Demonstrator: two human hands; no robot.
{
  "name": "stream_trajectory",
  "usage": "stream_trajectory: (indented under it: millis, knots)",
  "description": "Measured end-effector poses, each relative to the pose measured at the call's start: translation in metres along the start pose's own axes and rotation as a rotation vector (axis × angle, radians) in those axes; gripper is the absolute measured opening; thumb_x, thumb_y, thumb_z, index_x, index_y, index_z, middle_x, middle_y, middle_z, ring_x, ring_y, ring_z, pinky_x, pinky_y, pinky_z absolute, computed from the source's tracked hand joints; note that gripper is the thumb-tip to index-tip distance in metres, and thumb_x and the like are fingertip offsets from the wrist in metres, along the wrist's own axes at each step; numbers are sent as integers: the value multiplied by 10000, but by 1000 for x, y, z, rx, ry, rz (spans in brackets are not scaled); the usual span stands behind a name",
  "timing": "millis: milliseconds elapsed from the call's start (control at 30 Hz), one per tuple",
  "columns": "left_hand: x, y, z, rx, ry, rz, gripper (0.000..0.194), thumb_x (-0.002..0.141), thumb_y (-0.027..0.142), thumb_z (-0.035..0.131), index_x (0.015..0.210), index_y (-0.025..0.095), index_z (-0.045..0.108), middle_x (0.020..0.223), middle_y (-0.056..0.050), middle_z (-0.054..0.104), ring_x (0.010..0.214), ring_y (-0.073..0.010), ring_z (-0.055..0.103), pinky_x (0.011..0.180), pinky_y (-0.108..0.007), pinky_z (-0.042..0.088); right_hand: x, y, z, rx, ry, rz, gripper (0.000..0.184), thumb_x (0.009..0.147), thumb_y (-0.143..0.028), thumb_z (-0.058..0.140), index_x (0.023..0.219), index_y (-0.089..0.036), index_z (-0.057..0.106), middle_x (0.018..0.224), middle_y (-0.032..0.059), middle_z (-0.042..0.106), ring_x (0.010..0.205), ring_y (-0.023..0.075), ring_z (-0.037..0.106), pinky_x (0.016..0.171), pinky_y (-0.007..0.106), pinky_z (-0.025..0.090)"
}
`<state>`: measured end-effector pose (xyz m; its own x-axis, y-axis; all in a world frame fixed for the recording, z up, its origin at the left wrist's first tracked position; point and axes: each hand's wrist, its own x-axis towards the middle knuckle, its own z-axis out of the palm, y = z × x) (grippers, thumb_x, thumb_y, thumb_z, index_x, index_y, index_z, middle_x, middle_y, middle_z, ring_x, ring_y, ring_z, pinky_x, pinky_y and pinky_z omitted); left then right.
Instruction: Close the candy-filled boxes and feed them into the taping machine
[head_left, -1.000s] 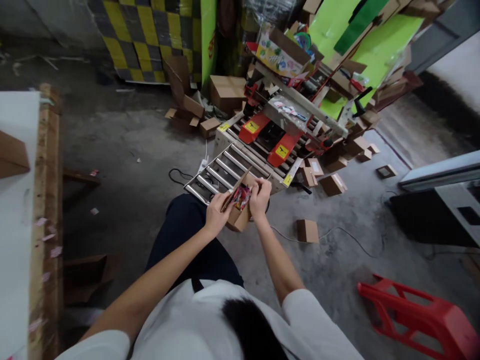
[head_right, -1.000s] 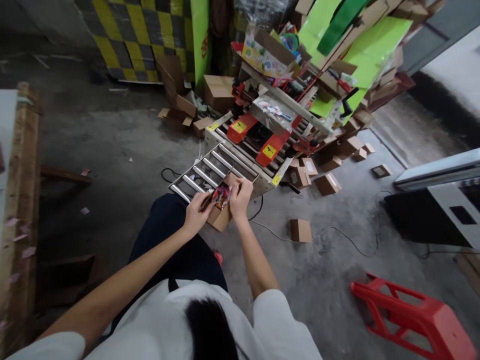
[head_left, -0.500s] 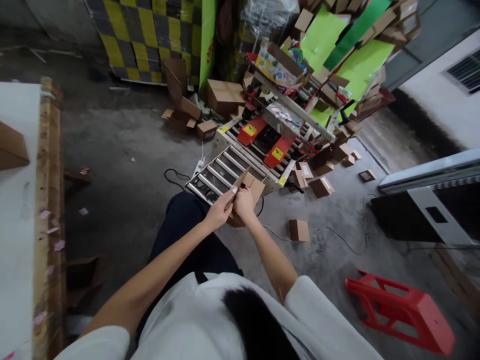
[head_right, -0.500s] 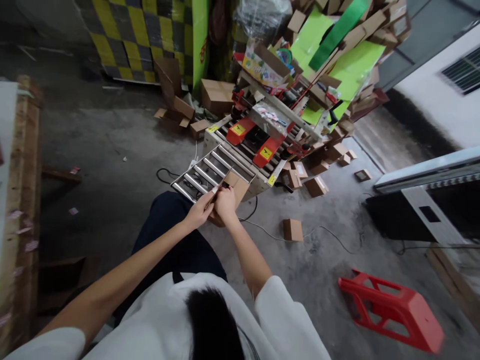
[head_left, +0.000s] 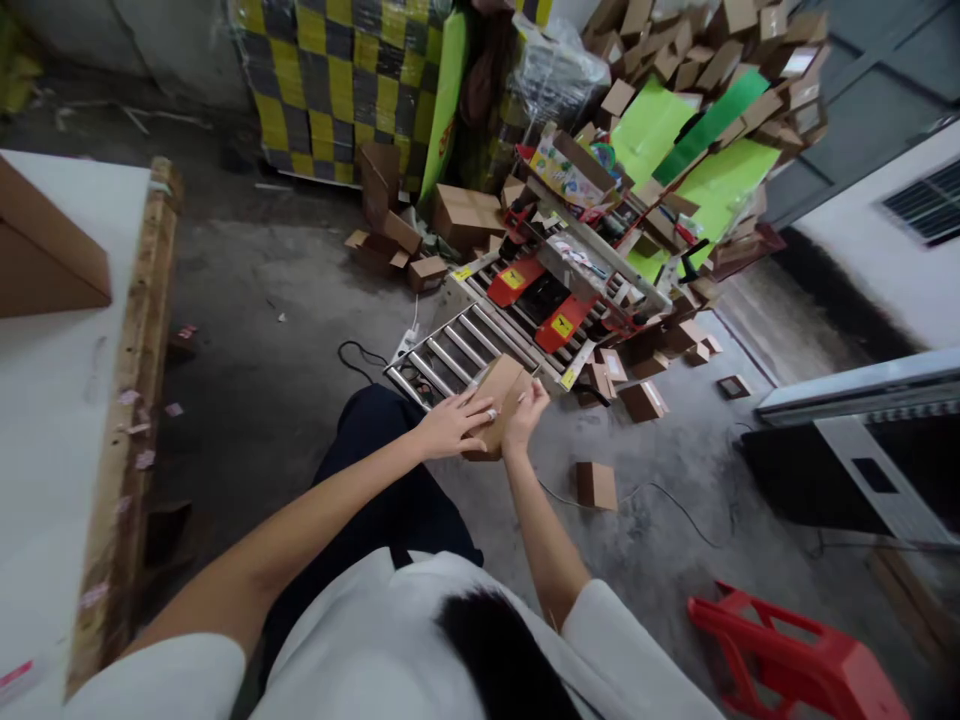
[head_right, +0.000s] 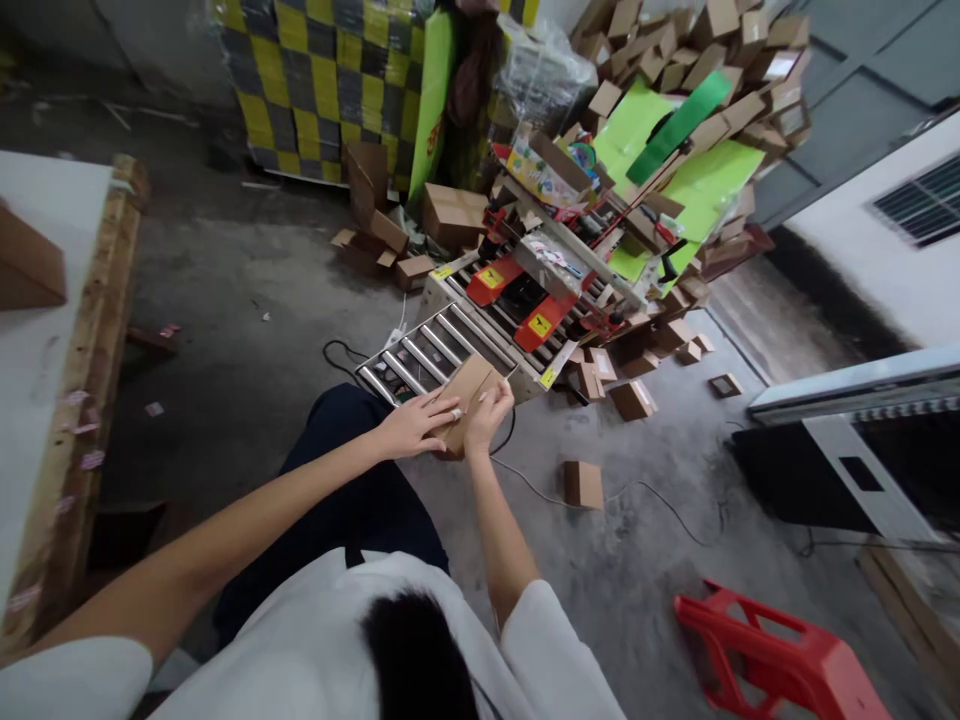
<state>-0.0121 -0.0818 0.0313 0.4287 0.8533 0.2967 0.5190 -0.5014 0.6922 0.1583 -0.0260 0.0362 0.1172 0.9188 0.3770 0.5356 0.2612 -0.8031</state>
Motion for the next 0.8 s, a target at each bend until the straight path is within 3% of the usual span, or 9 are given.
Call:
stream_trajectory:
  millis: [67,133,233,333,400,467,533,667,800]
  knots:
    - [-2,-4,2,-115,45,-17,545,1001,555,401,1384,210,578,1540,-81,447,1489,-292,300,1257,-508,212,-23,-5,-10,-126,-206,-110,678,993,-595,245,1483,-131,321,1450,231,381,1384,344,365,1125,605,322]
    - [-6,-8,7,-289,139,-41,549,1041,504,255,1369,221,592,1511,-72,486,1469,-244,349,1257,-471,239,-44,-10,-21,-317,-452,-286,838,938,-690,402,1555,-146,241,1570,229,228,1471,404,199,1145,683,220]
    - [-12,-12,13,-486,312,-139,509,1022,511,335,1335,220,612,1449,-94,551,1406,-255,445,1207,-473,343,-53,-12,-32,-494,-593,-449,1000,886,-660,577,1599,-146,101,1618,224,78,1490,435,113,1141,698,218]
    - [-24,-15,10,-539,506,-365,464,958,492,512,1276,174,626,1336,-138,620,1240,-271,593,1037,-434,517,-28,-7,-30,-505,-602,-501,980,903,-546,610,1600,-125,66,1616,224,95,1495,400,142,1166,643,255]
    - [-35,-17,3,-529,614,-504,410,943,469,537,1183,159,656,1213,-131,673,1115,-257,655,926,-389,567,-2,-1,-24,-485,-615,-518,959,884,-519,639,1594,-126,129,1610,215,136,1487,387,184,1175,610,279]
    - [-43,-17,-6,-471,682,-573,346,953,439,521,1092,162,676,1120,-114,698,1031,-237,677,872,-364,575,20,5,-18,-462,-626,-525,909,858,-510,672,1570,-148,238,1598,200,191,1467,382,243,1171,586,310]
    - [-40,-12,-15,-342,719,-542,287,959,393,528,1066,172,676,1101,-107,696,1026,-229,667,877,-365,569,34,10,-15,-414,-610,-529,854,831,-510,704,1523,-167,340,1582,191,231,1445,377,290,1163,570,338]
    - [9,1,-26,-128,609,-241,257,979,287,516,1189,200,633,1305,-115,629,1231,-234,574,1073,-437,474,35,17,-13,-257,-490,-511,695,842,-535,689,1398,-190,454,1558,181,225,1435,359,314,1141,543,383]
    - [69,-8,-18,-138,406,-200,349,994,269,452,1312,180,565,1503,-151,468,1399,-268,441,1168,-494,384,20,23,-12,-191,-290,-467,879,877,-680,564,1491,-148,230,1493,237,228,1452,387,251,1122,612,365]
